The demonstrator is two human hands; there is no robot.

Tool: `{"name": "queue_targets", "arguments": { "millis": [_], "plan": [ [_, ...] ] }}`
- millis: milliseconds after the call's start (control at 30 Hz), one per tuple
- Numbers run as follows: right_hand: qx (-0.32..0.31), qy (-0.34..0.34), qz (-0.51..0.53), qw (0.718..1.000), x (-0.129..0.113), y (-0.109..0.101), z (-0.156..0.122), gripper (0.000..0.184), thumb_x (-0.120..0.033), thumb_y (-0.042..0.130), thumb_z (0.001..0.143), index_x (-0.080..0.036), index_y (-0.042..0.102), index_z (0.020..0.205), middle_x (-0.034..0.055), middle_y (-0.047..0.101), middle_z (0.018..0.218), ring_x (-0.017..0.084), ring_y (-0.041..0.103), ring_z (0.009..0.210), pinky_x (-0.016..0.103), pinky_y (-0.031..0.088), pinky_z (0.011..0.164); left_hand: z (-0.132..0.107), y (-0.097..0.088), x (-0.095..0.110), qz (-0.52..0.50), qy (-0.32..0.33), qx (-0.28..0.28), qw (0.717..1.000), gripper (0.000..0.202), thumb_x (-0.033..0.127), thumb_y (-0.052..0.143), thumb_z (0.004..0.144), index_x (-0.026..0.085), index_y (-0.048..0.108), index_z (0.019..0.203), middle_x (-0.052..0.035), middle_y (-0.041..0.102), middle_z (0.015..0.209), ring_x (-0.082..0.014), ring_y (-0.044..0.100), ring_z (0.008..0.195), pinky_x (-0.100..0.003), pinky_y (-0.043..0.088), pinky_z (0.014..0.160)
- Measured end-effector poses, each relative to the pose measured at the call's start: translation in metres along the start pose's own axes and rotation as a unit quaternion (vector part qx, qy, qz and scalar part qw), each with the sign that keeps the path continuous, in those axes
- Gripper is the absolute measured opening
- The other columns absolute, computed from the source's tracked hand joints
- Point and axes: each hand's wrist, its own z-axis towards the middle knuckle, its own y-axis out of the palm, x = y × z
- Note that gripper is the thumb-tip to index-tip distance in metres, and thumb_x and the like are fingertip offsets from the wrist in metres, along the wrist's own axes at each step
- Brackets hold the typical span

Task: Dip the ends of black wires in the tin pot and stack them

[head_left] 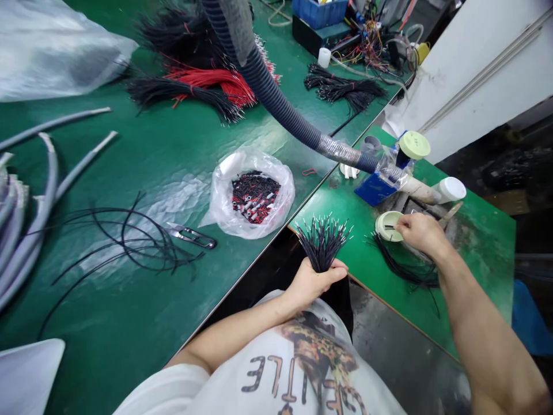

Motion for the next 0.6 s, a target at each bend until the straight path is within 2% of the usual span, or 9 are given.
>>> {"name": "queue_targets", "arguments": {
  "millis": [133,233,300,433,600],
  "plan": [
    [0.002,0.013,0.029,0.999,0.015,-0.016,-0.011,0.019,-0.027,0.06,0.087,-0.017,0.074,0.078,0.0088,0.072,0.078,0.019,0.059,0.071,0.029,0.032,0.062,0.002,-0.002,0.002,-0.002,0.001,0.002,1.0,0.044,0.048,0.087,0.062,0.011,0.074,0.081,0.007,0.043,0.05,-0.0039,0.032,0.041,-0.021,0.022,0.042],
    [0.01,0.064,0.051,0.997,0.041,-0.028,-0.018,0.024,-0.03,0.06,0.088,-0.015,0.071,0.072,0.0073,0.066,0.066,0.016,0.054,0.063,0.03,0.032,0.062,0.004,-0.004,0.0,-0.006,-0.003,0.004,1.0,0.044,0.047,0.087,0.063,0.011,0.074,0.083,0.0078,0.041,0.049,-0.0035,0.03,0.041,-0.021,0.019,0.041],
    [0.014,0.099,0.068,0.993,0.062,-0.03,-0.017,0.024,-0.029,0.06,0.087,-0.013,0.072,0.074,0.0077,0.066,0.064,0.016,0.054,0.062,0.03,0.032,0.063,0.006,-0.005,-0.002,-0.011,-0.01,0.005,1.0,0.044,0.047,0.087,0.064,0.011,0.074,0.084,0.0079,0.04,0.049,-0.0033,0.029,0.041,-0.021,0.018,0.041],
    [0.008,0.14,0.092,0.986,0.097,-0.019,0.0,0.026,-0.029,0.059,0.085,-0.009,0.076,0.079,0.0095,0.067,0.067,0.015,0.054,0.063,0.032,0.031,0.063,0.006,-0.005,-0.001,-0.01,-0.015,0.002,1.0,0.043,0.048,0.087,0.064,0.01,0.074,0.082,0.0075,0.041,0.048,-0.0032,0.028,0.04,-0.02,0.018,0.041],
    [-0.021,0.151,0.081,0.985,0.113,0.0,0.025,0.025,-0.027,0.06,0.085,-0.007,0.075,0.082,0.0114,0.07,0.078,0.017,0.059,0.073,0.031,0.035,0.065,0.005,-0.006,0.003,-0.013,-0.009,0.023,1.0,0.044,0.048,0.088,0.063,0.011,0.074,0.083,0.008,0.039,0.048,-0.0032,0.029,0.04,-0.02,0.018,0.042]
  ]
}}
